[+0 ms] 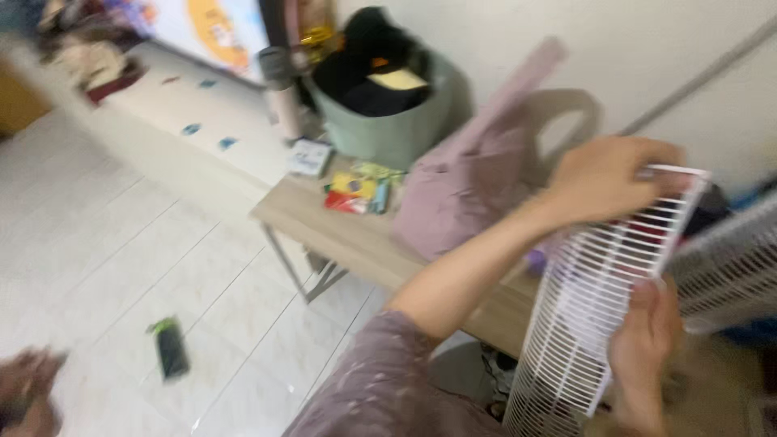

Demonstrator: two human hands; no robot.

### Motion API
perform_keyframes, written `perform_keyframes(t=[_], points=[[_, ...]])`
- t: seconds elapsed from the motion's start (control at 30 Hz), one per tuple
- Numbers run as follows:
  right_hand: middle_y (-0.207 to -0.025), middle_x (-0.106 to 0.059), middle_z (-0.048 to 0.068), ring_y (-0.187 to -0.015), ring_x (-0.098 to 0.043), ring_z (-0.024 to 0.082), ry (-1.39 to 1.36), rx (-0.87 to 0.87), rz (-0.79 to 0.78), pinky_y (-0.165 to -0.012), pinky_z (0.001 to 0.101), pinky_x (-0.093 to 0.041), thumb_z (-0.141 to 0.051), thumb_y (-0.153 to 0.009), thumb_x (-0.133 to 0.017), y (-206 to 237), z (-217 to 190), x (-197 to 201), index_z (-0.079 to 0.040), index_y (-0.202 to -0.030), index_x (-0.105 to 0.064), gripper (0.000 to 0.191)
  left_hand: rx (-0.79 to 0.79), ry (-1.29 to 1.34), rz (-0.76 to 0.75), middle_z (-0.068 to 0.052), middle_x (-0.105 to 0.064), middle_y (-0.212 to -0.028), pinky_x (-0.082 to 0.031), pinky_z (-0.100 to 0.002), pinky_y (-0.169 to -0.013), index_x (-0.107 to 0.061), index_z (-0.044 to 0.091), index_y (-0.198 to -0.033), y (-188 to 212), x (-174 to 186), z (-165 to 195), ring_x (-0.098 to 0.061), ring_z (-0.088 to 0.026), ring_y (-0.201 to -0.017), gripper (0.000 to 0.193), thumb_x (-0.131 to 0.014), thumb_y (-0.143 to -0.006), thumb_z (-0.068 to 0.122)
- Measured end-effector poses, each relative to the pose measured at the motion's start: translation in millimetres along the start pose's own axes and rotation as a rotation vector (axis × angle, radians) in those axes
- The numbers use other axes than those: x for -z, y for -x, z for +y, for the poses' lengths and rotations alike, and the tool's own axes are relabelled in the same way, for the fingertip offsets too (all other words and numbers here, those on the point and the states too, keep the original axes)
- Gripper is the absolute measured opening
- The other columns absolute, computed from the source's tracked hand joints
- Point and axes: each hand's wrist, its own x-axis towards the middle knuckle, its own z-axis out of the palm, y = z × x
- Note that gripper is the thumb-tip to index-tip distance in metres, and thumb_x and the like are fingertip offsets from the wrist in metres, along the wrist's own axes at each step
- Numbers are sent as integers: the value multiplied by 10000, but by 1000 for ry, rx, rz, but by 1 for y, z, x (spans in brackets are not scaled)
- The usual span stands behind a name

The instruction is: The person wipes the front grille of a tower fan with a tissue, then detaches the rear grille panel and wipes its slats, then aligns and reattaches the grille panel onto the fan body and presses it into place.

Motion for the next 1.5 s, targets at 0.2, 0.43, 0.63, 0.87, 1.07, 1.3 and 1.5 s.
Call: perform_keyframes(t=[0.2, 0.43, 0.63, 0.87, 1.07, 1.3, 1.5], points=[[-1196, -655, 43, -1039, -582, 115, -564, 91, 404, -959, 297, -477, -313, -1189, -522, -45, -21, 59, 6, -1281, -649, 356, -93, -41, 84, -70, -775, -1031, -570, -387, -767, -775, 154, -1106, 26, 10, 41, -751, -264, -910, 353, -732, -892, 432], [-1136, -724, 111, -1046, -660, 163, -408, -64, -65, -944, 307, -523, -242, -1080, -503, -56, -71, 82, 39, -1194, -694, 359, 49, 73, -94, -38, -693, -634, -447, -318, -543, -784, 119, -886, 40, -17, 84, -617, -128, -552, 173, -748, -906, 287], [-1011, -685, 160, -896, -653, 226, -140, -205, -54, -835, 376, -536, -288, -1050, -574, 7, -36, 54, 30, -1162, -646, 345, -107, 63, 91, -9, -700, -706, -421, -283, -538, -799, 94, -927, 36, -12, 75, -573, -98, -555, 144, -724, -926, 216], [-1172, -597, 130, -1096, -616, 222, -833, -72, 441, -1034, 412, -548, -217, -1232, -487, 31, -6, 120, 25, -1124, -580, 281, -160, 245, 149, -15, -671, -721, -410, -235, -598, -745, 30, -948, 19, -3, 57, -529, -29, -665, 185, -736, -1030, 195], [-1427, -598, 103, -1223, -638, 279, -815, -302, 343, -967, 474, -613, -234, -1059, -485, 10, -42, 125, 13, -1283, -606, 355, -201, 216, 73, -43, -610, -655, -335, -283, -530, -760, 19, -915, 30, -13, 70, -460, -79, -582, 159, -756, -979, 164], [-1223, -668, 254, -1176, -690, 279, -1187, -331, 33, -1001, 372, -603, -208, -1066, -516, -57, -64, 111, 135, -997, -586, 357, -306, 182, -32, -95, -634, -689, -412, -313, -557, -715, 30, -863, 42, -29, 89, -574, -151, -579, 138, -739, -926, 151], [-1063, -768, 189, -931, -722, 208, -721, -295, -26, -849, 337, -581, 46, -883, -739, -70, -44, 119, 77, -1146, -746, 264, -429, 111, -14, -70, -591, -600, -376, -365, -549, -718, 66, -753, 42, -26, 102, -553, -218, -532, 172, -770, -858, 193]])
